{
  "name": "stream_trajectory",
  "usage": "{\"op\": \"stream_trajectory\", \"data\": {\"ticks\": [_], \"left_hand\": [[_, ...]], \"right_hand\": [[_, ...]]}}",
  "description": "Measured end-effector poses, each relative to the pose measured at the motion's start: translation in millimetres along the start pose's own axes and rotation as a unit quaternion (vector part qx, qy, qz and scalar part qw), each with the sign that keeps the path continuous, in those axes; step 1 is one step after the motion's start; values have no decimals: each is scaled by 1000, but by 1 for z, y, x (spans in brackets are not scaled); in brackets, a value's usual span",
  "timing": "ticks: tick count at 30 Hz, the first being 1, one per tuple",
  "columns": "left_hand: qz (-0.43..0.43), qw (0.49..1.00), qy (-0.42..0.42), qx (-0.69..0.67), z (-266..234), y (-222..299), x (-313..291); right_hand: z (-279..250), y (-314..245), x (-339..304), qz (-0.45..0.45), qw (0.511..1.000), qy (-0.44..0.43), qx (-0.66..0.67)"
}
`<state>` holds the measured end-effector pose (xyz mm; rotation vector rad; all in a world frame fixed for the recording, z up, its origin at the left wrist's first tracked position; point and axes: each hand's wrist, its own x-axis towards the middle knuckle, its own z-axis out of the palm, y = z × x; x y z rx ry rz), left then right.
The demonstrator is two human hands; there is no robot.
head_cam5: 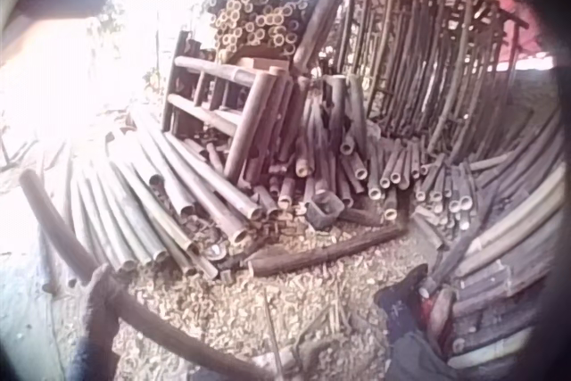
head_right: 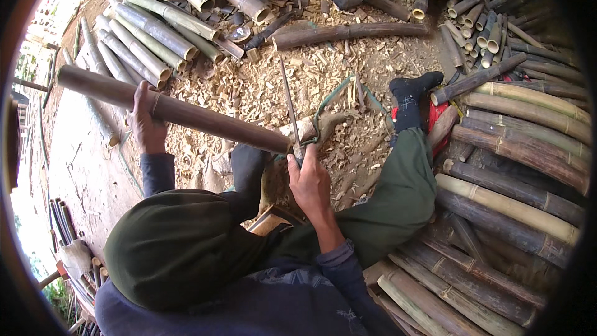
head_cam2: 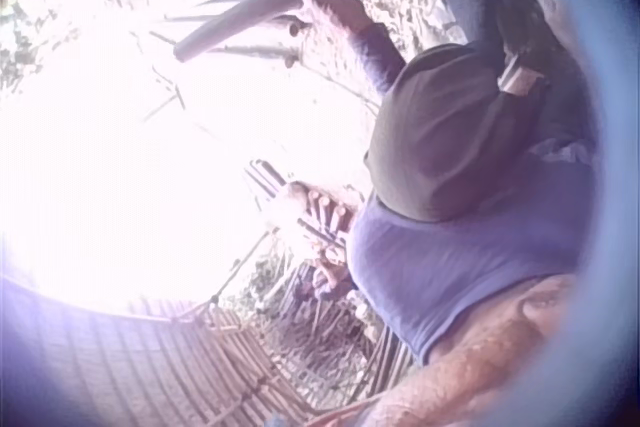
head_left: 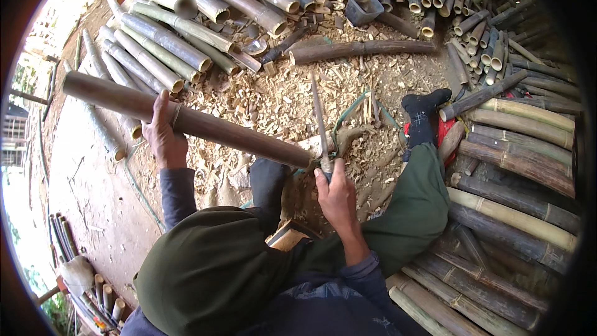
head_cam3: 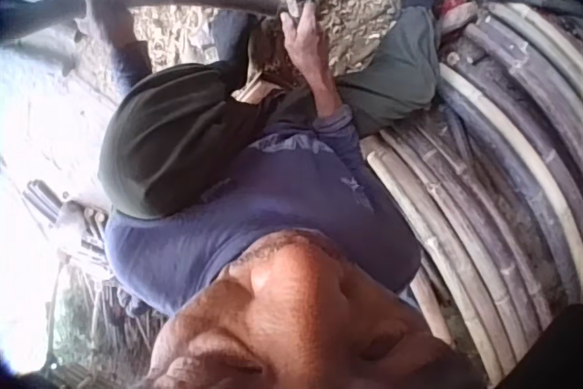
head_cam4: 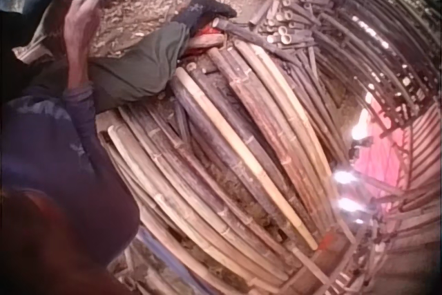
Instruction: The person sits on the ground and uses a knife to shave the outer layer off a long bamboo pole. They hold the pole with their left hand and scrape the surface with the knife in their right hand, creating wood shavings. The person periodically rotates the pole to work on different sides and places the finished pole aside.
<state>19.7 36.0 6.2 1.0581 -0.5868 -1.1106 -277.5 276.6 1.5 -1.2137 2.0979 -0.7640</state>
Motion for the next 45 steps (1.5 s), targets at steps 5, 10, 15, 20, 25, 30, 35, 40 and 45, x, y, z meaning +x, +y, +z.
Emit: {"op": "stream_trajectory", "data": {"ticks": [5,10,15,20,25,30,35,40,45], "left_hand": [[44,997,41,57,9,-6,-6],[39,998,24,48,24,-4,-4],[40,998,1,48,12,1,-10],[23,998,-44,30,10,-3,-10],[28,998,-55,14,10,2,-12],[34,995,-99,-9,12,6,-17],[18,997,-53,-53,23,11,-18],[29,999,27,11,-3,0,-6],[31,999,-36,17,23,2,-13]], "right_hand": [[2,-7,-3,-126,980,121,92],[45,57,17,84,988,-45,-122],[6,0,-1,-2,1000,-16,17],[47,52,0,78,992,-50,-86],[22,30,7,21,998,-45,-44],[26,23,-11,-71,993,60,73],[39,77,4,113,983,-83,-115],[-1,-10,-3,-42,999,27,10],[34,37,-3,-79,990,102,62]]}}
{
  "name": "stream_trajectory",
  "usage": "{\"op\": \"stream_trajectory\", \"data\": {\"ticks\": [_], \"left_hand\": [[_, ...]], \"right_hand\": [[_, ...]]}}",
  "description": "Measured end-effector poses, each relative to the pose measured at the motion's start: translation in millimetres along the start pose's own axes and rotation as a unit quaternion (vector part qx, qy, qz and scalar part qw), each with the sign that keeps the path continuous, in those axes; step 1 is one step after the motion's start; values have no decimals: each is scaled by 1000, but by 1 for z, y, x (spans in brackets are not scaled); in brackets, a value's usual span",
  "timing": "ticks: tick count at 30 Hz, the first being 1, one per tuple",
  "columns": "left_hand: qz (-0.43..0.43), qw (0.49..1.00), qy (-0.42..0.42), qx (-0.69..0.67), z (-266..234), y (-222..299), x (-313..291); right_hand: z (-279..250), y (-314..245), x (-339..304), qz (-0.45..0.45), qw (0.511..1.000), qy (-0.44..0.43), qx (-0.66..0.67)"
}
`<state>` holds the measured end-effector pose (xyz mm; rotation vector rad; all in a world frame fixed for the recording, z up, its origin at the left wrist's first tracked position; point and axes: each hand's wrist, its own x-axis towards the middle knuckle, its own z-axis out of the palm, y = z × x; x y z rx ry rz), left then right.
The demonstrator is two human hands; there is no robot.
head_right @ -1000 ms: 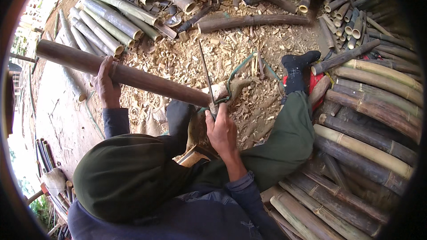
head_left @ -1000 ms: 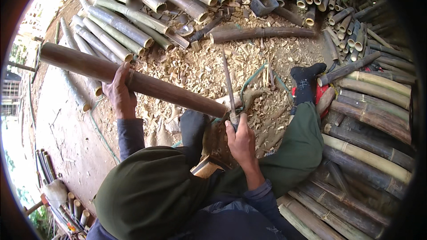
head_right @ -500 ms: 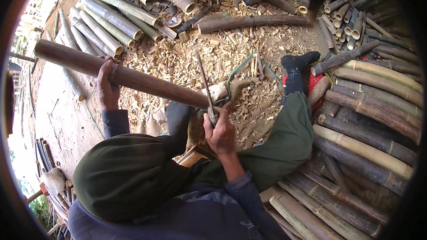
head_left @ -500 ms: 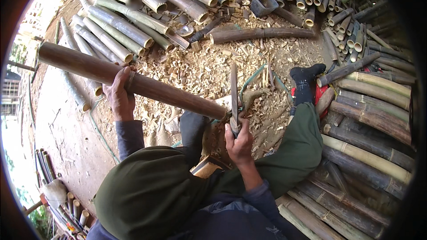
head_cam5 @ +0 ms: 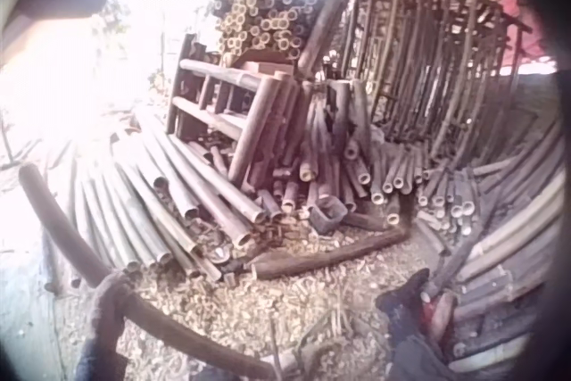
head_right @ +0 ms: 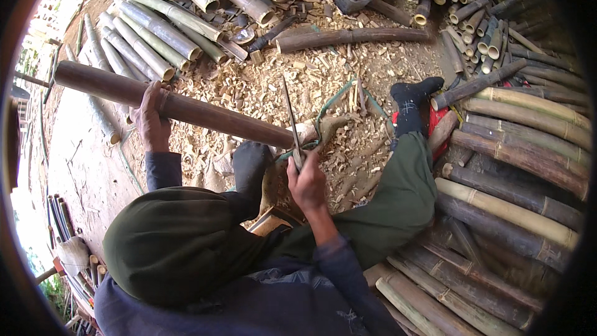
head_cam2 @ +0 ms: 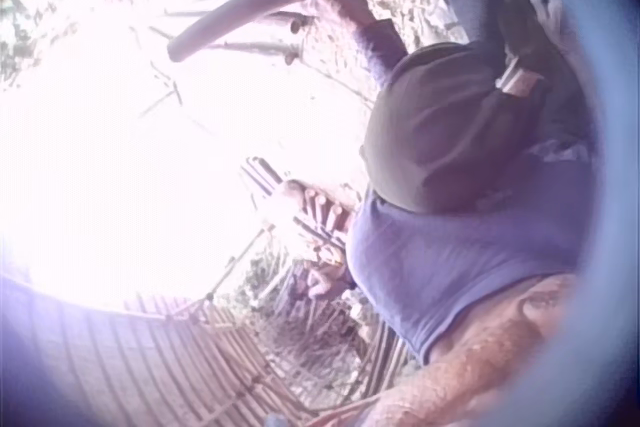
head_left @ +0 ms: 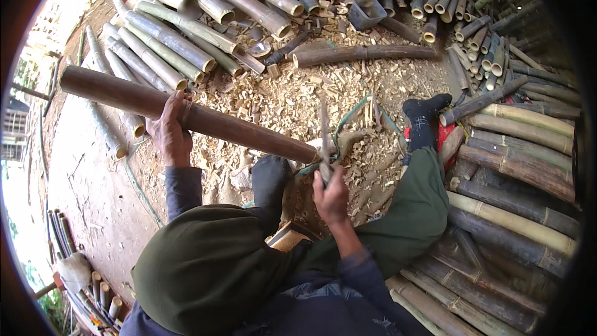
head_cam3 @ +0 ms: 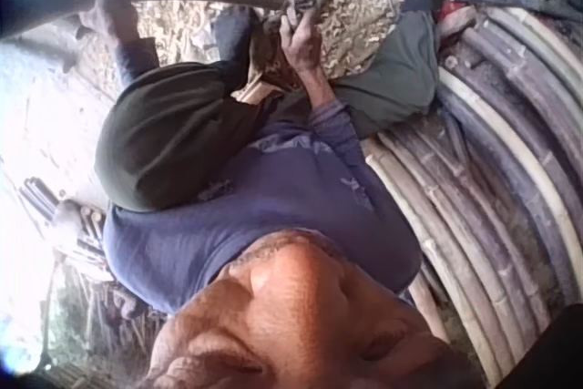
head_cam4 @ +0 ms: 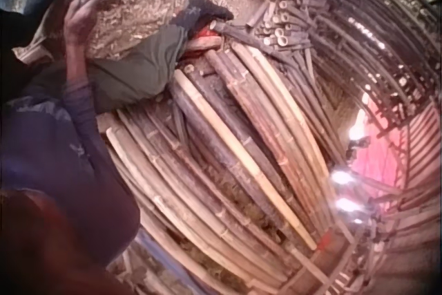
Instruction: The person sits on the ground and uses a knife to shave the outer layer off a long bamboo pole. They hold the pole with their left hand and scrape the surface with the knife in their right hand, creating wood shavings. The person periodically rotates the pole to work on different sides and places the finished pole aside.
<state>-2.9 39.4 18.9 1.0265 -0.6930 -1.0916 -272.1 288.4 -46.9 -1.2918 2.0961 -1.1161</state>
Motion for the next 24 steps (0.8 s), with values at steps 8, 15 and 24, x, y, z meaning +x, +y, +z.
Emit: {"op": "stream_trajectory", "data": {"ticks": [8,15,24], "left_hand": [[12,999,-25,19,-7,2,6],[22,997,-68,8,11,6,-1],[6,987,-145,-63,2,15,-3]], "right_hand": [[-21,-55,25,41,994,-88,-54],[9,24,10,165,957,-160,-176],[-22,-45,20,46,998,-30,-16]]}}
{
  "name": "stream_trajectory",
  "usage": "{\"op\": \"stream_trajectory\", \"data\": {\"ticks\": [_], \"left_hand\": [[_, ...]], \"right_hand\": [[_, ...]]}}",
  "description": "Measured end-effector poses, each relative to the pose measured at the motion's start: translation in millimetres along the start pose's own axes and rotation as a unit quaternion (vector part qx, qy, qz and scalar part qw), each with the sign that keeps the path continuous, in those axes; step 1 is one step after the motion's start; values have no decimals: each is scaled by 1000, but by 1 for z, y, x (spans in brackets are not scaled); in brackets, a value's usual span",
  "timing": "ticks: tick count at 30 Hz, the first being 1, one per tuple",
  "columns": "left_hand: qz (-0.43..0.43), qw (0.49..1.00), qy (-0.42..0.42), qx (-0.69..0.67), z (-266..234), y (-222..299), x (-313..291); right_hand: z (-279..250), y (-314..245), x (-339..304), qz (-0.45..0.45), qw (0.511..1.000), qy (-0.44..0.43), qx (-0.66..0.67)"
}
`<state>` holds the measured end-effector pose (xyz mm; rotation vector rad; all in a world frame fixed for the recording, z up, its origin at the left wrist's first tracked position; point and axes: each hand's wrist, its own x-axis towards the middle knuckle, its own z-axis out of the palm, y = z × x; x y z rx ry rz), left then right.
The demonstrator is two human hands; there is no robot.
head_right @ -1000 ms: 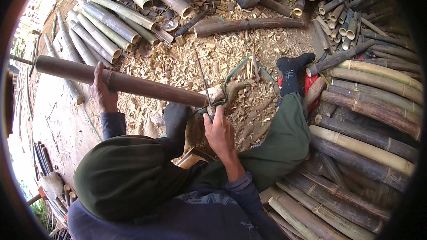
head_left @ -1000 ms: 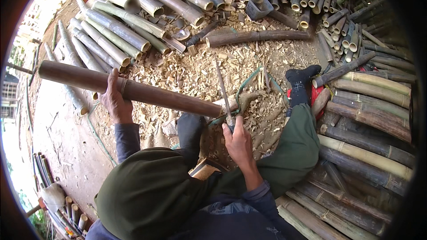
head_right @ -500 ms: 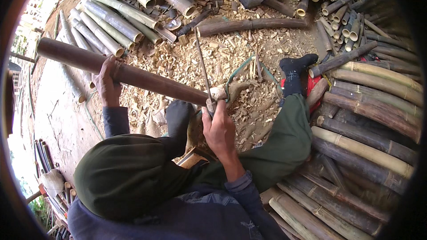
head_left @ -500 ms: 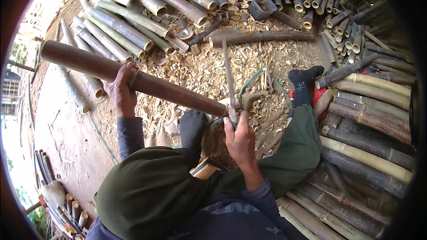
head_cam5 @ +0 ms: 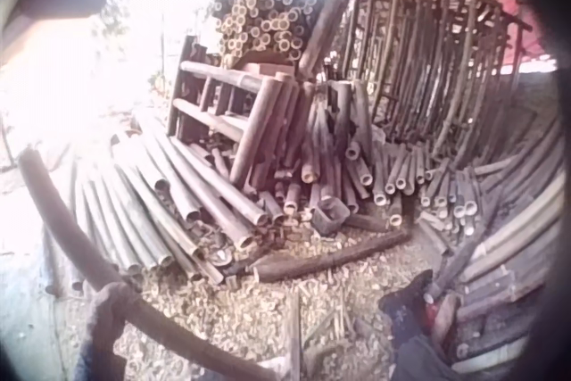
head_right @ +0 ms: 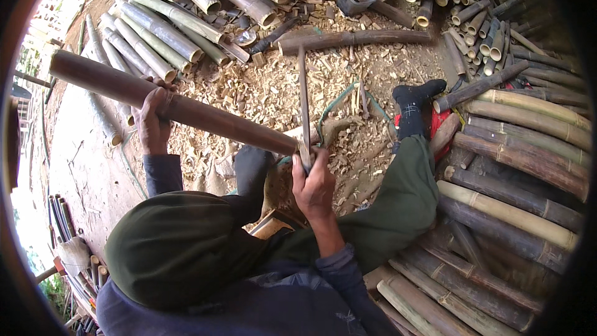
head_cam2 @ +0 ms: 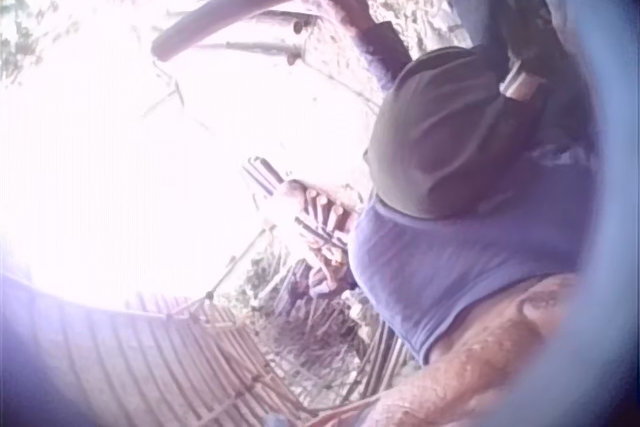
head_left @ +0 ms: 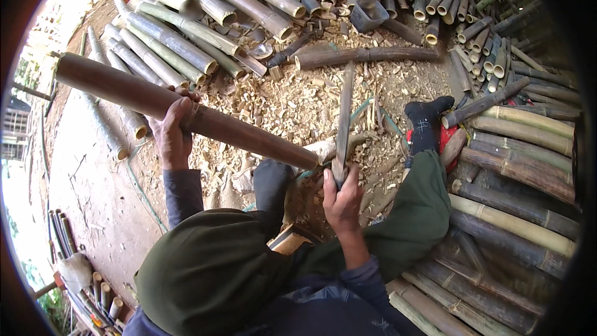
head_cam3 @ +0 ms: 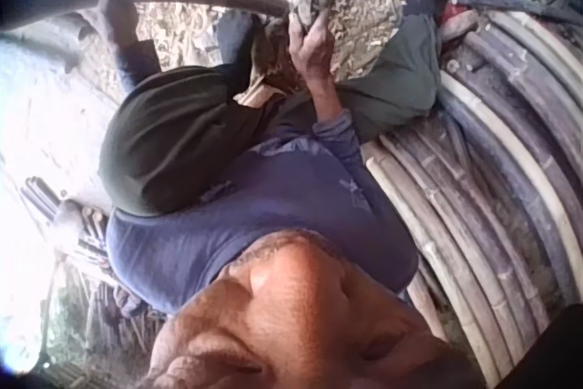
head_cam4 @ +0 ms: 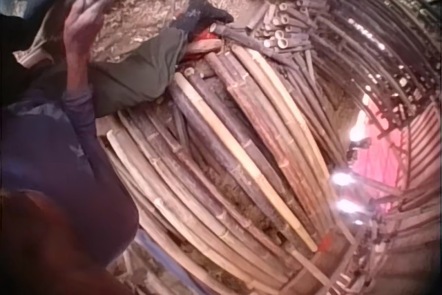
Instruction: The person sits on the ground and uses a knife to shave the outer layer off a long bamboo pole. They hold the pole with their left hand and scrape the surface with the knife in their right hand, creating wood shavings. The person periodically rotates the pole to work on different sides and places the finished pole aside.
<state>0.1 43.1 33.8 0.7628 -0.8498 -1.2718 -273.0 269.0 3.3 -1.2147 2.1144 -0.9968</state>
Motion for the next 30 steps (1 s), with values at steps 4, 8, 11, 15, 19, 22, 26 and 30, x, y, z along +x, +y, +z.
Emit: {"op": "stream_trajectory", "data": {"ticks": [4,8,11,15,19,22,26,30], "left_hand": [[-24,999,-15,21,-1,0,2],[-10,991,125,-35,-29,-8,4],[-3,988,149,33,-14,-10,-4],[2,988,143,59,-19,-18,6],[12,995,85,58,4,-10,11],[-4,996,39,78,-5,-5,12],[-1,997,13,72,-14,-5,11],[-5,998,-15,54,1,-7,10]], "right_hand": [[38,86,-4,116,975,-109,-156],[10,43,9,73,988,-112,-78],[-13,-8,5,-8,1000,-22,-8],[4,17,-4,-72,994,50,64],[37,87,7,151,967,-114,-170],[12,42,12,90,982,-119,-119],[-8,-9,5,-21,1000,-18,13],[36,66,0,147,963,-144,-173]]}}
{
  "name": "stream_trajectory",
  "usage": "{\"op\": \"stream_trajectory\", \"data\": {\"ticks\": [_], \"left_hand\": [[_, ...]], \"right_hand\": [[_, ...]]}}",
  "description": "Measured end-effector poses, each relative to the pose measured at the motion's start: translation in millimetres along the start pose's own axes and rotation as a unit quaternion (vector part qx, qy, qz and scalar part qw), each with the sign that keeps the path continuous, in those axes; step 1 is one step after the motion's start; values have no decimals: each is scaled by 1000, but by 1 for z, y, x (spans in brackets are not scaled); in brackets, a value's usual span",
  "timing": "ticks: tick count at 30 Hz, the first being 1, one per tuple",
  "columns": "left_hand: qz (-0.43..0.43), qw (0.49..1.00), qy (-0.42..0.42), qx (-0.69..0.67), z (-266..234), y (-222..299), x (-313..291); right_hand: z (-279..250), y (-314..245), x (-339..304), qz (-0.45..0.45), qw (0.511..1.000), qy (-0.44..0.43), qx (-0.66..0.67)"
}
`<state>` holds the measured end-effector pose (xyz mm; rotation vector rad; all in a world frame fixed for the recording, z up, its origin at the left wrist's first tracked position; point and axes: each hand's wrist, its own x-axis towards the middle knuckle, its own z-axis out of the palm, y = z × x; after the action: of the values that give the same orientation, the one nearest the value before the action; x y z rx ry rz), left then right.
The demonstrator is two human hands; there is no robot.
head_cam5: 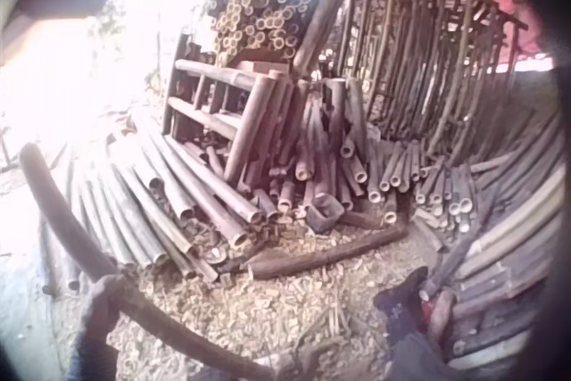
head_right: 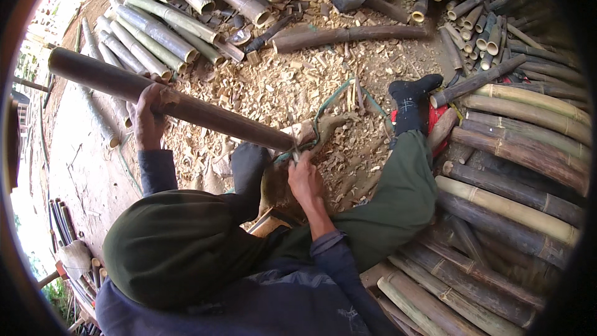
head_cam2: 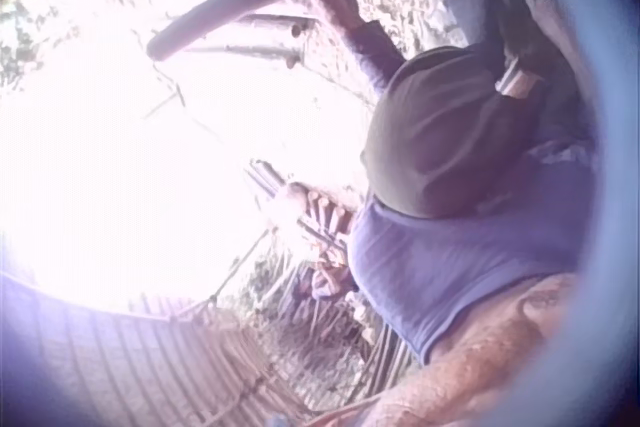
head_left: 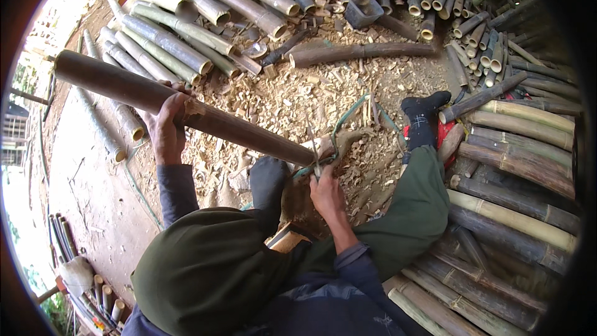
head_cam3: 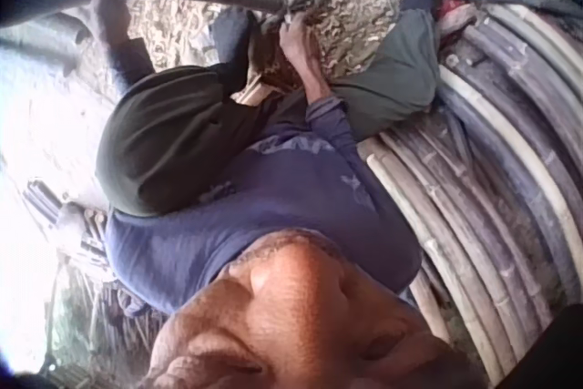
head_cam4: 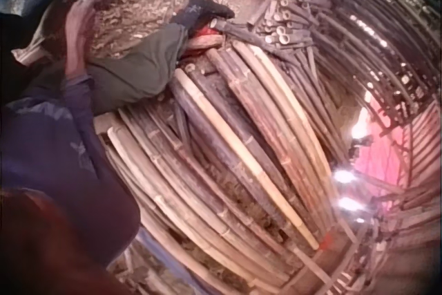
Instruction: The person sits on the ground and uses a knife to shave the outer layer off a long bamboo pole. They hold the pole with their left hand and scrape the surface with the knife in their right hand, creating wood shavings. The person periodically rotates the pole to work on different sides and places the finished pole aside.
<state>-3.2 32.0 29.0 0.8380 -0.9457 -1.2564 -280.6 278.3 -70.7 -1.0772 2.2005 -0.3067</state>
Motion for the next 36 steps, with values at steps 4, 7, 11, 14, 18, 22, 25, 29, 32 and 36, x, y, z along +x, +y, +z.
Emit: {"op": "stream_trajectory", "data": {"ticks": [4,7,11,14,18,22,25,29,32,36], "left_hand": [[-12,994,101,-23,1,0,-3],[-2,983,182,11,-4,-6,-2],[6,988,155,26,-9,-8,4],[23,993,112,4,3,0,2],[-12,996,85,12,-13,1,3],[8,999,51,-3,-15,4,-4],[-8,998,53,-16,-23,0,-2],[-25,995,100,-7,-7,5,-5],[-11,991,124,-48,0,11,-4],[30,992,81,-92,45,36,2]], "right_hand": [[-4,10,7,-48,998,5,50],[-49,-41,-27,-101,986,73,109],[-35,-30,-30,-164,954,151,198],[5,1,0,2,1000,-2,-30],[-11,-6,-9,-42,999,9,30],[-58,-49,-34,-138,975,101,139],[-24,-26,-30,-96,979,114,140],[20,23,-8,-10,999,15,27],[6,23,-7,19,986,-17,168],[-17,20,-16,-65,976,119,169]]}}
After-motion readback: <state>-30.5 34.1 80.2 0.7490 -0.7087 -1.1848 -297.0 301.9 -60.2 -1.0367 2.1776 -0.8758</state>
